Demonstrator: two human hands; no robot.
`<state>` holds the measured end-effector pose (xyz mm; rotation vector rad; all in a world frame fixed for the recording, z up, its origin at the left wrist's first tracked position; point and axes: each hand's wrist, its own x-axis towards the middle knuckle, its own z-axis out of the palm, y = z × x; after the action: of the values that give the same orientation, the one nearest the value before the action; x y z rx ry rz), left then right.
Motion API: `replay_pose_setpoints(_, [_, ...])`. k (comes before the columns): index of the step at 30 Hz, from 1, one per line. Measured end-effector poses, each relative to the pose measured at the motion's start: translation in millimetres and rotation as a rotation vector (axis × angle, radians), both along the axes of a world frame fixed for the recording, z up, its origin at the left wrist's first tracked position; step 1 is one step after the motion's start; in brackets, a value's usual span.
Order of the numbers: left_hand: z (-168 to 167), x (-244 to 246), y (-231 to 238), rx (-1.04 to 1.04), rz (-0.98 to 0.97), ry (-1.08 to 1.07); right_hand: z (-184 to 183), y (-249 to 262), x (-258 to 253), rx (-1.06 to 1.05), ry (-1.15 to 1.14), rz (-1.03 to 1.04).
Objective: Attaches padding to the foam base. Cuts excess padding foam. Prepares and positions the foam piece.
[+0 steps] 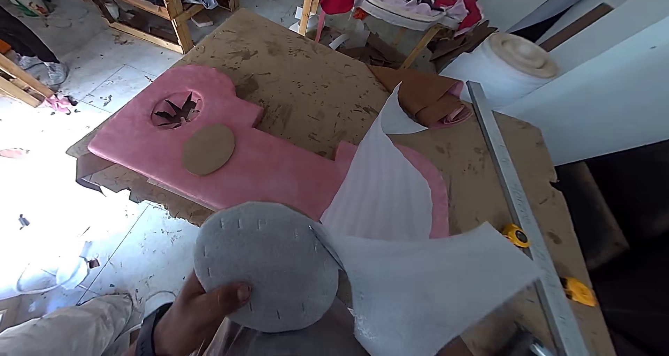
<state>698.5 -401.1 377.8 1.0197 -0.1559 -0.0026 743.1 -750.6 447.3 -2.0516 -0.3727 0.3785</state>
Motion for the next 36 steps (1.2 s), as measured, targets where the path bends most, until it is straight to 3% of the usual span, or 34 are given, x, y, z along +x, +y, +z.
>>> replay_pose_setpoints(5, [8,25,27,0.052,-0.155,-0.015,16,7,-5,-0.213,-0.094,0.037])
replay_pose_setpoints(9, [17,42,43,0.102,-0.188,-0.015,38,21,3,-0.501,0.173,0.049])
replay_pose_setpoints(10, [19,47,48,0.119,-0.203,-0.018,28,22,8,-0.427,0.13,0.047])
replay_pose_setpoints(12, [22,54,54,0.162,-0.245,-0.004,-22,20,23,-0.13,-0.169,0.068])
replay_pose_setpoints(13, [24,58,57,0.171,-0.282,0.002,-13,24,29,-0.082,-0.092,0.1])
replay_pose_setpoints(15, [24,67,61,0.154,-0.336,0.002,-15,25,29,0.008,-0.147,0.1])
replay_pose_setpoints(23, [29,101,75,0.229,-0.536,-0.026,-6,49,34,0.052,-0.122,0.04])
replay_pose_setpoints(28, [30,127,90,0.245,-0.668,-0.033,-30,45,40,0.059,-0.202,0.057])
replay_pose_setpoints(36, [29,170,110,0.265,-0.902,-0.041,-30,56,50,0.138,-0.082,0.059])
